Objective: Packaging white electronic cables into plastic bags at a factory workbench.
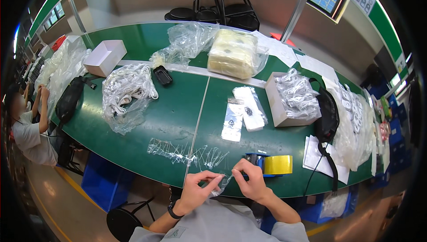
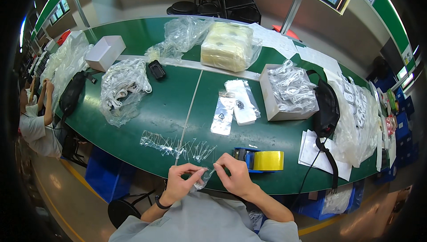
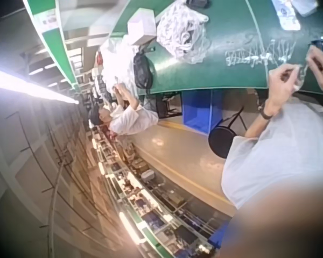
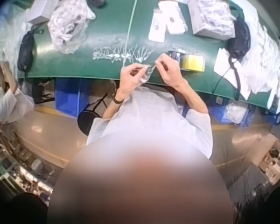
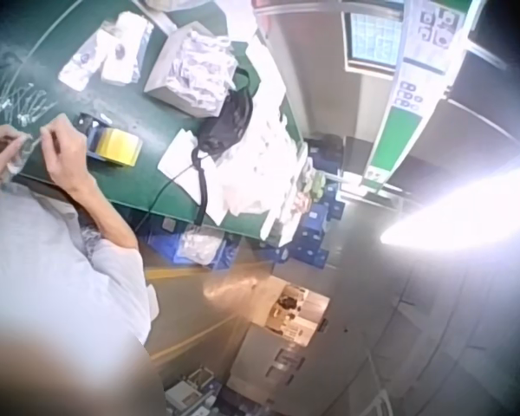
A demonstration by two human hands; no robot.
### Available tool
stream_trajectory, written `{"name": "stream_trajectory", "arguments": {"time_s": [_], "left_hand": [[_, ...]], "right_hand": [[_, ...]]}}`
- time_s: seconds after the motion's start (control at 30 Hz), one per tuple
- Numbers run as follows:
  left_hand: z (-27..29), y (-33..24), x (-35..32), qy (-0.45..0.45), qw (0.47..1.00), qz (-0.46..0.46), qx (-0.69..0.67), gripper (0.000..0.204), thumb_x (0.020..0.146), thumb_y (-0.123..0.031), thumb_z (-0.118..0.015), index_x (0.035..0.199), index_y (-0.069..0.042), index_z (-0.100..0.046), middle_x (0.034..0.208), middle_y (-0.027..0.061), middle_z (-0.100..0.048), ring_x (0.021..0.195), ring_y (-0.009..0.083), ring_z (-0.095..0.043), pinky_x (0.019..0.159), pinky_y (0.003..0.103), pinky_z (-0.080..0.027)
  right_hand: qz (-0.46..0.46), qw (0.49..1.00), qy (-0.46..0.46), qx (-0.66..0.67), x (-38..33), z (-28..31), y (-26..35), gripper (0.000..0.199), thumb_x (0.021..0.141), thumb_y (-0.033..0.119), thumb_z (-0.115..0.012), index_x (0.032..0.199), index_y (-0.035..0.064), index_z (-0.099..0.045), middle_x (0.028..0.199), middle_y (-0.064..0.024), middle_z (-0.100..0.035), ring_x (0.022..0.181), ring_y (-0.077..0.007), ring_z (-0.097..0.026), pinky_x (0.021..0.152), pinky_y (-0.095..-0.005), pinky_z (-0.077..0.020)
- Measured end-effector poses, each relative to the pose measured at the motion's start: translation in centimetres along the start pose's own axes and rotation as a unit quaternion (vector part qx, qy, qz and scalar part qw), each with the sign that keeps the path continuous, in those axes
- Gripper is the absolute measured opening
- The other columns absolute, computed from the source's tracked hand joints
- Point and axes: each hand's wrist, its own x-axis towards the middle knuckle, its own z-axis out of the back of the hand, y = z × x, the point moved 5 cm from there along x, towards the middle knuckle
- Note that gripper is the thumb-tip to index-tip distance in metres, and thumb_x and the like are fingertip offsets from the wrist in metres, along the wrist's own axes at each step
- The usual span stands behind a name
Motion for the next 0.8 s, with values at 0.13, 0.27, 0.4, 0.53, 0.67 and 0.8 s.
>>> {"name": "stream_trajectory", "arguments": {"time_s": [0.13,0.27,0.4,0.53,0.67,0.8], "left_hand": [[-0.2,-0.8,-0.1,-0.036,0.998,-0.04,0.027,0.011,0.093,-0.002,-0.068,0.099,0.004,-0.075,0.075,0.0083,-0.074,0.068,0.0121,-0.072,0.063,0.022,-0.054],[0.4,-0.9,-0.6,-0.105,0.99,-0.088,0.019,0.01,0.094,-0.003,-0.068,0.097,0.005,-0.074,0.076,0.0098,-0.074,0.069,0.0128,-0.073,0.062,0.021,-0.052],[1.4,-0.8,-0.6,-0.13,0.987,-0.094,0.025,0.009,0.094,-0.002,-0.067,0.096,0.006,-0.072,0.078,0.0106,-0.075,0.069,0.0137,-0.073,0.063,0.022,-0.052],[2.1,-0.2,-1.1,-0.161,0.981,-0.106,0.015,0.011,0.093,0.001,-0.068,0.102,0.006,-0.073,0.08,0.0107,-0.076,0.071,0.0138,-0.074,0.065,0.023,-0.054],[3.9,-0.3,-1.6,-0.229,0.963,-0.131,0.059,0.008,0.094,0.001,-0.065,0.095,0.008,-0.07,0.076,0.0109,-0.074,0.067,0.0145,-0.072,0.065,0.023,-0.053],[5.1,0.1,-1.8,-0.257,0.949,-0.158,0.096,0.006,0.093,0.002,-0.066,0.094,0.007,-0.069,0.076,0.0108,-0.074,0.066,0.0148,-0.072,0.064,0.023,-0.053]], "right_hand": [[0.004,0.999,-0.033,0.034,0.1,-0.2,-0.2,0.008,0.093,-0.003,-0.062,0.086,-0.0013,-0.058,0.08,-0.0104,-0.062,0.066,-0.0185,-0.06,0.06,-0.0296,-0.0464],[-0.052,0.992,-0.097,0.056,0.0,0.5,-0.2,0.009,0.097,-0.002,-0.058,0.088,-0.0014,-0.059,0.086,-0.0089,-0.064,0.065,-0.0122,-0.06,0.06,-0.0253,-0.0486],[-0.095,0.985,-0.12,0.081,0.6,1.5,-0.6,0.008,0.097,-0.002,-0.059,0.09,-0.0023,-0.063,0.088,-0.0089,-0.066,0.066,-0.0119,-0.064,0.06,-0.0229,-0.0497],[-0.171,0.974,-0.08,0.127,1.5,2.0,-0.8,0.011,0.099,0.002,-0.059,0.09,-0.004,-0.063,0.084,-0.0077,-0.068,0.067,-0.0119,-0.065,0.062,-0.0233,-0.0514],[-0.229,0.97,0.001,0.087,3.1,3.4,-1.2,0.014,0.098,0.005,-0.062,0.089,-0.0051,-0.067,0.078,-0.0064,-0.07,0.067,-0.0111,-0.066,0.062,-0.0245,-0.0527],[-0.231,0.969,0.085,-0.025,4.3,2.4,-0.6,0.012,0.095,0.006,-0.065,0.093,-0.0051,-0.069,0.076,-0.0087,-0.071,0.066,-0.0135,-0.067,0.062,-0.0263,-0.0525]]}}
